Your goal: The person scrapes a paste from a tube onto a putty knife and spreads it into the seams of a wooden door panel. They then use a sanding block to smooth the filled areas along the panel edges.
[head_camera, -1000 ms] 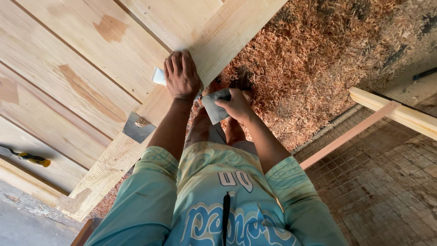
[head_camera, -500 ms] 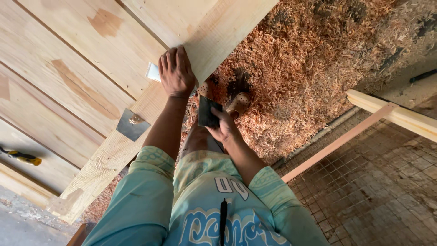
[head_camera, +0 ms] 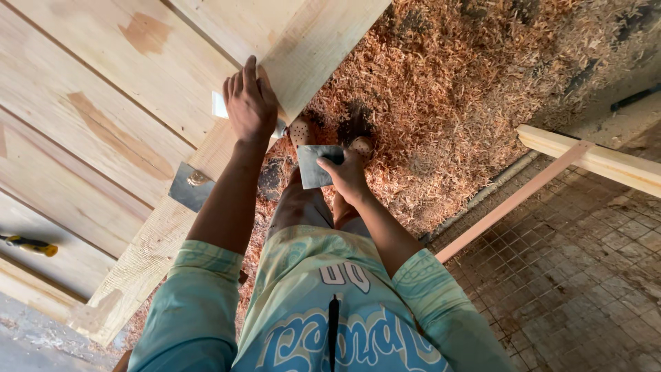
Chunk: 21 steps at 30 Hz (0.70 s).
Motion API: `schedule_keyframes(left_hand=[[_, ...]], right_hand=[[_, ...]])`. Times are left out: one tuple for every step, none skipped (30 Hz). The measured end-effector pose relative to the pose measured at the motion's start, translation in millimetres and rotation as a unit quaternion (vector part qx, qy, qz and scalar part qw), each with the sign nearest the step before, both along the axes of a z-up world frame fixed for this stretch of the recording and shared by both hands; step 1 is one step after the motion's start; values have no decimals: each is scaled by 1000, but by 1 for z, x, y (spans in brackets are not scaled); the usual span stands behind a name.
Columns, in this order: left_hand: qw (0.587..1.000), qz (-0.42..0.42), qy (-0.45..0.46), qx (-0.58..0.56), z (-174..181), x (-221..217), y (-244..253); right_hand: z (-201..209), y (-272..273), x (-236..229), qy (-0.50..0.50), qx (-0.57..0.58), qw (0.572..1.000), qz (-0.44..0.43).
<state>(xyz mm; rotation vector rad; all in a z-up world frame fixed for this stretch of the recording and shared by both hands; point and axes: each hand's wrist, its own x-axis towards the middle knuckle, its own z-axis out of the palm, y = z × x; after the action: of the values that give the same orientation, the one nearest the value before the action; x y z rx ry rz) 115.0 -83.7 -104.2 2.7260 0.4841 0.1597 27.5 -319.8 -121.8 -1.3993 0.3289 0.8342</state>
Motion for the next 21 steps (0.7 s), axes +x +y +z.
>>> schedule_keyframes(left_hand=[[1000,0,6,-3,-1,0,1],[1000,4,8,-7,-2,0,2],[1000,8,11,-10,-1,0,3],[1000,10,14,-14,-2,0,3],[999,16,24,-22,-2,2,2],[999,23,34,-28,-2,1,0],[998,30,44,-35,-2,3,-2],[999,23,43,-9,-1,2,-5],[999,17,42,16,0,1,-8],[998,13,40,40,-1,2,-13],[998,24,44,43,-1,3,-17],[997,33,45,46,-1,6,-20],[997,42,46,49,-1,10,-22],[996,65,51,30,-2,12,-24],[994,88,57,11,-2,13,-26],[992,111,64,-9,-2,13,-27],[993,107,49,-1,-2,11,-29],[994,105,33,7,-2,10,-30],[995,102,17,15,-2,9,-30],[995,92,15,24,-1,11,-29],[996,81,14,33,-1,14,-29]], right_hand=[[1,1,2,-3,4,1000,-5],[1,2,4,-6,9,1000,-11],[0,3,6,-5,9,1000,-12],[0,4,7,-2,7,1000,-14],[-1,5,8,0,6,1000,-16],[-2,6,9,2,5,1000,-18],[-4,6,10,5,4,1000,-20],[-4,6,7,12,4,1000,-23],[-4,6,5,9,3,1000,-23],[-7,5,5,5,0,1000,-21],[-9,4,5,1,-2,1000,-19],[-12,4,8,3,10,999,-33],[-15,4,11,6,21,999,-47],[-17,4,13,10,32,998,-60],[-19,3,16,3,22,998,-57],[-19,2,16,-2,11,998,-54],[-20,1,17,-8,0,999,-52],[-20,1,20,-4,7,998,-55],[-19,0,22,0,15,998,-59],[-19,1,29,1,24,998,-63],[-19,1,35,-7,18,999,-43]])
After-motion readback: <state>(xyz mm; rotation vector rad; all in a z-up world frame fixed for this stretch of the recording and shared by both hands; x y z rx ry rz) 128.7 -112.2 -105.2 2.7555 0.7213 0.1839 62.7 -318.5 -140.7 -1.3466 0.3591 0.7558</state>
